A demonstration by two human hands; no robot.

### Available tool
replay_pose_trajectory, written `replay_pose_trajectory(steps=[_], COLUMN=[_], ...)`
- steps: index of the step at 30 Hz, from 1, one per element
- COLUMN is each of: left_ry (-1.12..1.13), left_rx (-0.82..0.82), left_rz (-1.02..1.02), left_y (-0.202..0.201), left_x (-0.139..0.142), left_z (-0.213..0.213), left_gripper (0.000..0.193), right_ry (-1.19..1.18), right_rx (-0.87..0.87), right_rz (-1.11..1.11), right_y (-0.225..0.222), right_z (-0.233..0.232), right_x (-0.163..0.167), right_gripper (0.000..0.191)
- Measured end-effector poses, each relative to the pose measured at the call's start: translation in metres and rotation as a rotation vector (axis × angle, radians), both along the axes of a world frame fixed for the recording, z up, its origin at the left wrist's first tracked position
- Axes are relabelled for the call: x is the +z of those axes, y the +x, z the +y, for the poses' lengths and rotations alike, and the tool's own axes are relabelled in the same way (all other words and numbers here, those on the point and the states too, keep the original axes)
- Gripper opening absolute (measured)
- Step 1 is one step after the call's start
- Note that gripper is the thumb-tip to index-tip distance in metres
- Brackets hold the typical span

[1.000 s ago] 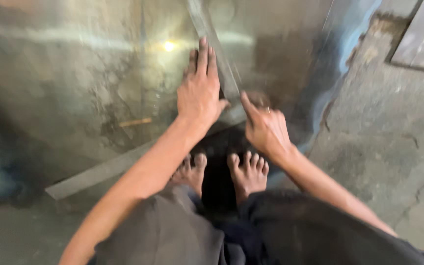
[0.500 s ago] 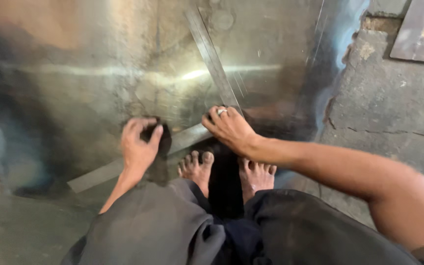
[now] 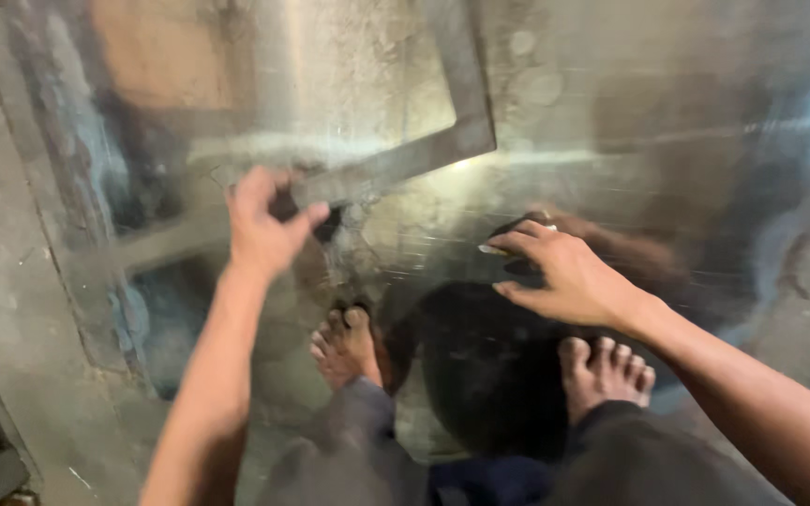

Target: The person measures a large metal sheet using a metal ruler and a marker. They place the ruler on the sheet, mark measurements, and reposition the ruler to measure different sections of the sheet.

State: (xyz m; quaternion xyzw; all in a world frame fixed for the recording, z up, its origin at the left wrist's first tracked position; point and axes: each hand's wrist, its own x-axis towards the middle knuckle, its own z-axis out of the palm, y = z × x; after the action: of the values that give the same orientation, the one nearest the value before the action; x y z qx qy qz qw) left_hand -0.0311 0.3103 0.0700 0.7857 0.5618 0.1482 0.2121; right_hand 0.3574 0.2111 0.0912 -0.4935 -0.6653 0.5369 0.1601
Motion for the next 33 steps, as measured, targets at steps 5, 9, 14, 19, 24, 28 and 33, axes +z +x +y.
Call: replay_pose_trajectory(steps=[5,9,14,19,24,28,33], left_ry=[-0.116,-0.079,-0.025,-0.017,0.015,0.047,0.024], left_rx=[-0.283,-0.336,-0.334,-0.334,-0.357,-0.418,-0.414], left_rz=[-0.117,-0.165,-0.266,-0.271,-0.277,-0.264,-0.262], left_y=[-0.023,-0.029,-0.046,-0.045,-0.041,-0.048,-0.051], left_x=[-0.041,-0.056,-0.06,-0.068,-0.068,-0.066,-0.07], left_z=[0.114,0.126,0.113,0.113,0.114,0.115,0.115], left_gripper=[0.051,0.049,0.045,0.042,0.044,0.045,0.045], right_ry=[-0.155,-0.194,-0.328,-0.039,-0.12,-0.03,-0.03], right_rx=[-0.205,-0.488,-0.76,-0.422,-0.403,-0.37,-0.446], right_rz=[-0.015,-0.115,-0.271,-0.435,-0.23,-0.169,-0.173], right_y=[-0.026,-0.03,-0.099,-0.142,-0.216,-0.247,-0.242], right_z=[-0.013,-0.031,-0.039,-0.034,-0.044,-0.027,-0.003], right_x=[-0.024,-0.026,-0.012,0.064,0.089,0.058,0.028], right_gripper=[0.041,0.028,0.023,0.028,0.034,0.031,0.03])
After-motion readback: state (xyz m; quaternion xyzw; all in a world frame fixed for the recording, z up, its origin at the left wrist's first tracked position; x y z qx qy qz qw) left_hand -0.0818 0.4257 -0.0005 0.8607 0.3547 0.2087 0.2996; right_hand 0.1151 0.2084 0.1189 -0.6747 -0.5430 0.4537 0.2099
